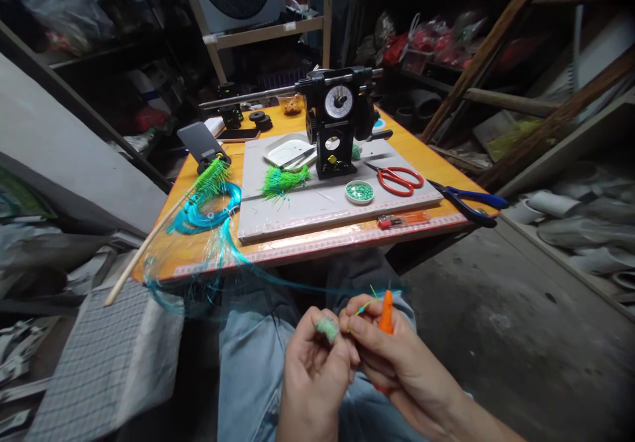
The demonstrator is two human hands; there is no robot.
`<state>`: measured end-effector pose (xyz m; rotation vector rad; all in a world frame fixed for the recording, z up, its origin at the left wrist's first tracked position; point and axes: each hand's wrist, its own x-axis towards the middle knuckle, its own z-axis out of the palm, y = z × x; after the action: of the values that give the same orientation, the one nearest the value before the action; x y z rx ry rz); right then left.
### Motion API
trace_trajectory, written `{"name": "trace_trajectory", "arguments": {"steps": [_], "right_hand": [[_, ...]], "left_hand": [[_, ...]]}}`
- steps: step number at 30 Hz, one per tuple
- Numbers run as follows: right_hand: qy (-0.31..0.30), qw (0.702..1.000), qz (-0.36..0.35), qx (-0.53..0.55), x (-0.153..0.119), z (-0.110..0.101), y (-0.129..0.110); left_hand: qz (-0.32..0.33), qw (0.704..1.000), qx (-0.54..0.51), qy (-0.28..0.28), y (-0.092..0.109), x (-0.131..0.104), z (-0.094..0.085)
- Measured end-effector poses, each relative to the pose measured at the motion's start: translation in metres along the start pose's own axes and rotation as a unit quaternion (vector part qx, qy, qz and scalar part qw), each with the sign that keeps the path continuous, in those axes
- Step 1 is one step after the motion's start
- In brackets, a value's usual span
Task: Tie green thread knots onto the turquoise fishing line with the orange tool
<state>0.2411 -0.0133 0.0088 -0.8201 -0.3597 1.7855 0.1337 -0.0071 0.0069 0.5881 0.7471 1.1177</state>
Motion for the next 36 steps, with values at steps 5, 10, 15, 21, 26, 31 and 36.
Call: {"name": "trace_trajectory", "arguments": {"steps": [5,10,15,21,26,31,36], "right_hand": [[0.000,1.000,0.000,0.001,-0.0004,0.0005,-0.0004],[-0.003,1.000,0.005,0.001,-0.0006,0.0009,-0.0011],[-0.004,1.000,0.006,-0.006,-0.0011,0.0014,-0.0016],[-0.006,1.000,0.005,-0.007,-0.0014,0.0012,-0.0022],[-0.012,1.000,0.006,-0.010,-0.0027,0.0018,-0.0031],[-0.008,1.000,0.007,-0.016,-0.0025,0.0001,-0.0016],[0.007,0.999,0.001,-0.032,-0.0032,-0.0020,0.0016]], "left_hand": [[-0.003,1.000,-0.002,0.003,0.0001,-0.0001,-0.0001],[0.000,1.000,0.001,0.004,0.0004,-0.0007,-0.0001],[-0.007,1.000,0.001,0.005,0.0011,-0.0014,-0.0007],[-0.008,1.000,0.004,0.005,0.0016,-0.0012,-0.0004],[-0.011,1.000,-0.001,0.006,0.0013,-0.0009,-0.0001],[-0.015,1.000,0.000,0.006,0.0024,-0.0016,-0.0004],[-0.009,1.000,0.000,-0.009,0.0017,-0.0016,-0.0022]]}}
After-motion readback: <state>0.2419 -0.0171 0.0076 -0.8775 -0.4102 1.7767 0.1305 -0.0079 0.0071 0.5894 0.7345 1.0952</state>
